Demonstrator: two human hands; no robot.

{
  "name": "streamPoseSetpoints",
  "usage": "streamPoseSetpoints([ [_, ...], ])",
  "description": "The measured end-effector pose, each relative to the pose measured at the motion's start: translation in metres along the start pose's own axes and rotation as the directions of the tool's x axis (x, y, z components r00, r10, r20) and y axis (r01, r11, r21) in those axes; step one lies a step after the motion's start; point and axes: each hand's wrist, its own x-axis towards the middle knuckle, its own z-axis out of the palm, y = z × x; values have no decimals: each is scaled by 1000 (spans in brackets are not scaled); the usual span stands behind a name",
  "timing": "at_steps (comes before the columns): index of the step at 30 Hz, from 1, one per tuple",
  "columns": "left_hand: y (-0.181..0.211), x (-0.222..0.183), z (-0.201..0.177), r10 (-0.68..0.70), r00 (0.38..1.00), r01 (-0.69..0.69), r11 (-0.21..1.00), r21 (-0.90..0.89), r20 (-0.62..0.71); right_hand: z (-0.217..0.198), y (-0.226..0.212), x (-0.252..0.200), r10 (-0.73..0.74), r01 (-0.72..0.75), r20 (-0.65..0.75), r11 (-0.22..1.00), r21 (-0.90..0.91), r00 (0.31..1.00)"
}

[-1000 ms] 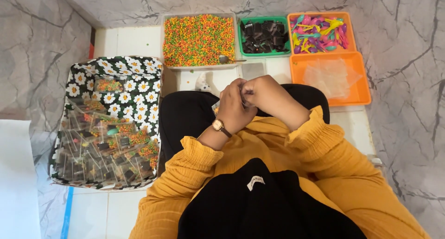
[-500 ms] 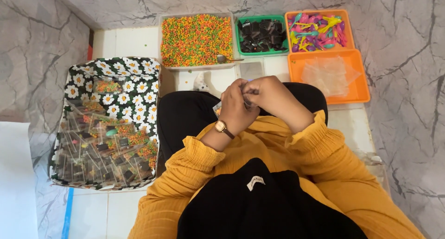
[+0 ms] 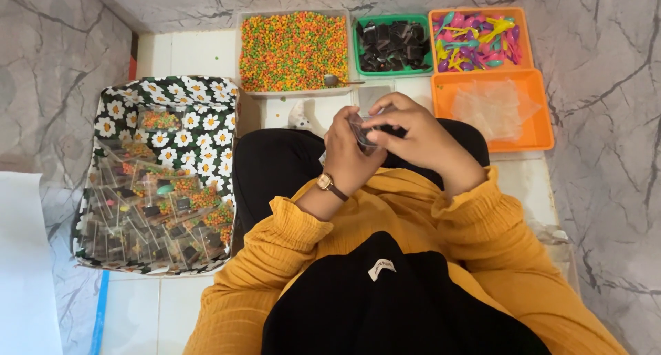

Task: The person scoops small colorful candies into a plastic cup using a spoon, weighs it on a digital scale, and transfers the candies into a small plastic bag which they then seal by hand.

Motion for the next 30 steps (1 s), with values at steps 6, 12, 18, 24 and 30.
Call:
streamPoseSetpoints([
  [6,12,6,-7,-29,999,35,990,-133,42,19,8,-9,-22,7,-140,995,-103,990],
  [12,-3,6,-24,-89,966,216,796,-566,244,10,10,-12,-29,21,-221,999,-37,975],
  [18,15,15,-56,-238,914,377,793,-478,327,11,5,-23,62,-48,-160,995,88,985],
  [24,5,6,-52,-194,940,297,869,-395,280,10,-12,-21,-79,72,-92,995,-75,993],
  [30,9,15,-66,-41,951,178,884,-432,308,12,-18,-27,-159,145,-55,969,-201,986],
])
